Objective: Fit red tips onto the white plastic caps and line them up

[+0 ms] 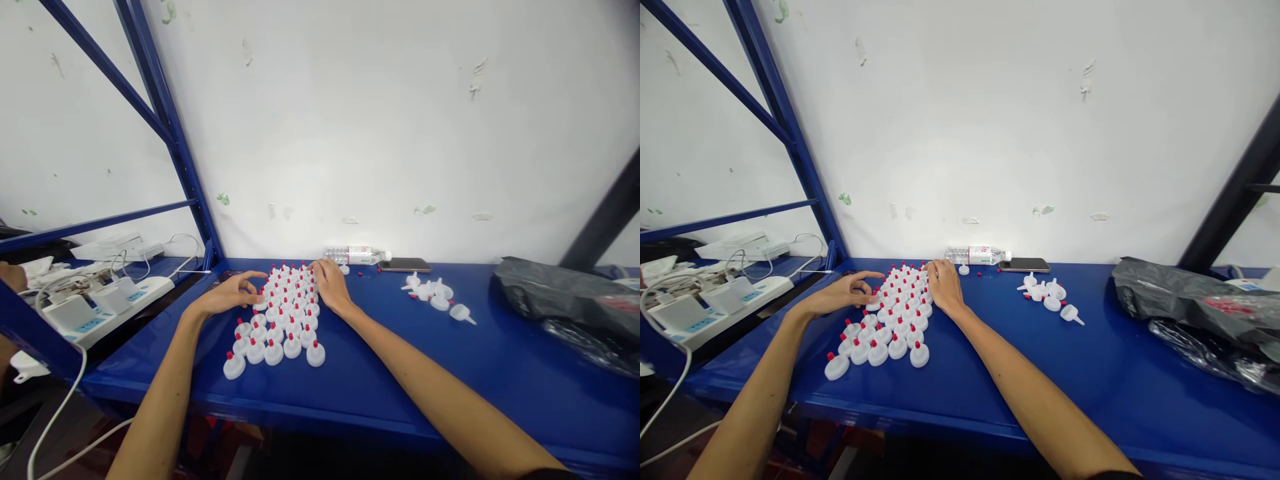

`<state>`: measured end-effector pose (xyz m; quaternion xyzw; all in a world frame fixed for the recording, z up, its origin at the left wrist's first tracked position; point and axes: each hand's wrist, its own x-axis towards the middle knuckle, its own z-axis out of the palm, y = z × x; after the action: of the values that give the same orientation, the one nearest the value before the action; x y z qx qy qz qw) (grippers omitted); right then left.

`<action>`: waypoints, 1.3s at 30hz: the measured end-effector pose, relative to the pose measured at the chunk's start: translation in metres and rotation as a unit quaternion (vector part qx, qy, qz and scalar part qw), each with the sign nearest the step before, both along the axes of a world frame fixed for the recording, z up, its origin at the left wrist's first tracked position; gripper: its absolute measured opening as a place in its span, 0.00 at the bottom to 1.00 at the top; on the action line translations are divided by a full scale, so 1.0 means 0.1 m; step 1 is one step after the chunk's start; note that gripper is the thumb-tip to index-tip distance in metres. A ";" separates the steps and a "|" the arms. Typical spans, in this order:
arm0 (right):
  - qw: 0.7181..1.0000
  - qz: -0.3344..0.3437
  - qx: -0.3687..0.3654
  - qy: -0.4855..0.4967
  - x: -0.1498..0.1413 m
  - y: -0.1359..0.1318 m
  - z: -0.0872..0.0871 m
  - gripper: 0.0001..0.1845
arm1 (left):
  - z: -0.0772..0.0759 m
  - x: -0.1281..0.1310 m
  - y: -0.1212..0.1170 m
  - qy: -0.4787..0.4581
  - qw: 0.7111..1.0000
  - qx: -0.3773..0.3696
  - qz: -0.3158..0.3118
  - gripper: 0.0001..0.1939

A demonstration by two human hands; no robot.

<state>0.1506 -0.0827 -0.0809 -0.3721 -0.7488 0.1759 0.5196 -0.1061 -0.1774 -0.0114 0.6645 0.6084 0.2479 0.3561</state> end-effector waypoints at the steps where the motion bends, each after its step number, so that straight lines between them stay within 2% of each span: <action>1: 1.000 0.000 0.000 0.000 0.00 0.00 0.00 0.20 | 0.00 0.00 0.00 -0.004 1.000 -0.002 0.000 0.44; 6: 1.000 0.005 0.000 -0.002 0.00 -0.02 0.02 0.20 | -0.01 0.02 -0.02 -0.019 1.000 -0.019 -0.001 0.46; 12: 1.000 0.005 0.000 -0.005 0.01 -0.04 0.03 0.20 | -0.01 0.01 -0.03 -0.012 1.000 -0.009 0.004 0.44; 14: 1.000 0.005 -0.001 -0.006 0.01 -0.04 0.03 0.20 | 0.01 -0.02 -0.04 -0.005 1.000 0.003 0.006 0.40; 18: 1.000 0.006 -0.003 -0.008 0.01 -0.03 0.03 0.20 | 0.07 -0.10 -0.10 0.001 1.000 0.009 0.003 0.25; 24: 1.000 0.002 -0.002 -0.011 0.02 -0.04 0.03 0.21 | 0.11 -0.18 -0.37 -0.011 0.999 -0.027 -0.038 0.20; 30: 1.000 0.004 0.001 -0.014 0.01 -0.05 0.04 0.21 | -0.02 -0.21 -0.58 -0.009 0.999 -0.041 -0.033 0.23; 34: 1.000 0.004 0.000 -0.014 0.01 -0.05 0.04 0.21 | -0.04 -0.19 -0.57 0.011 0.999 -0.045 -0.015 0.25; 39: 1.000 0.005 -0.001 -0.012 0.02 -0.06 0.05 0.20 | -0.04 -0.19 -0.54 0.021 0.999 -0.041 -0.024 0.22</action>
<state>0.1526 -0.0887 -0.0764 -0.3704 -0.7567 0.1748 0.5095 -0.1248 -0.2317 -0.0158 0.6688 0.6093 0.2005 0.3759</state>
